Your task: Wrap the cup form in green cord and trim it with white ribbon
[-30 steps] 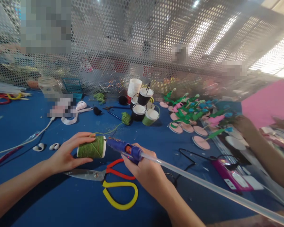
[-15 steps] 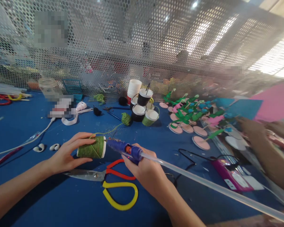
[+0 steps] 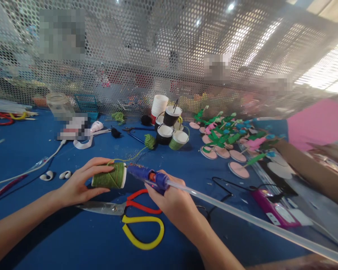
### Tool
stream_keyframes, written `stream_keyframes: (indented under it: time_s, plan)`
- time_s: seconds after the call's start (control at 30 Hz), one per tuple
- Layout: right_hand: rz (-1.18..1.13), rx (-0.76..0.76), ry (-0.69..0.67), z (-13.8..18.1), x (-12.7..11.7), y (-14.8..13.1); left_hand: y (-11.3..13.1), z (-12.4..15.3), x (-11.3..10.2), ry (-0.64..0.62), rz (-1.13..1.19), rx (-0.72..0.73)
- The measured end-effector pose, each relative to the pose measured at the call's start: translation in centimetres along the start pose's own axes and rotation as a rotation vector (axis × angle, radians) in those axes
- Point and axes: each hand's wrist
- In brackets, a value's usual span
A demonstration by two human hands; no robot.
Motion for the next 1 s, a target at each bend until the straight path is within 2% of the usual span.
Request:
stream_keyframes:
  time_s: [0.2, 0.37, 0.63, 0.8, 1.0]
  plan:
    - [0.068, -0.074, -0.038, -0.02, -0.64, -0.67, 0.01, 0.01, -0.07, 0.003, 0.001, -0.104]
    - [0.042, -0.055, -0.029, 0.2, -0.5, -0.7, -0.06, 0.05, 0.11, 0.029, 0.016, -0.18]
    - [0.022, -0.085, -0.058, 0.5, -0.4, -0.45, -0.19, -0.3, 0.01, 0.067, 0.052, -0.201]
    - [0.021, -0.053, -0.067, 0.73, -0.22, -0.25, -0.15, -0.36, -0.04, 0.07, 0.06, -0.251]
    - [-0.064, 0.008, -0.048, 0.58, -0.1, -0.11, -0.14, -0.22, 0.01, 0.078, 0.059, -0.177]
Point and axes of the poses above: each hand's wrist, its own z-axis away from the middle knuckle, its own x-axis out of the palm, y = z × x, and after that the axes turned 4 degrees about -z, right-handed
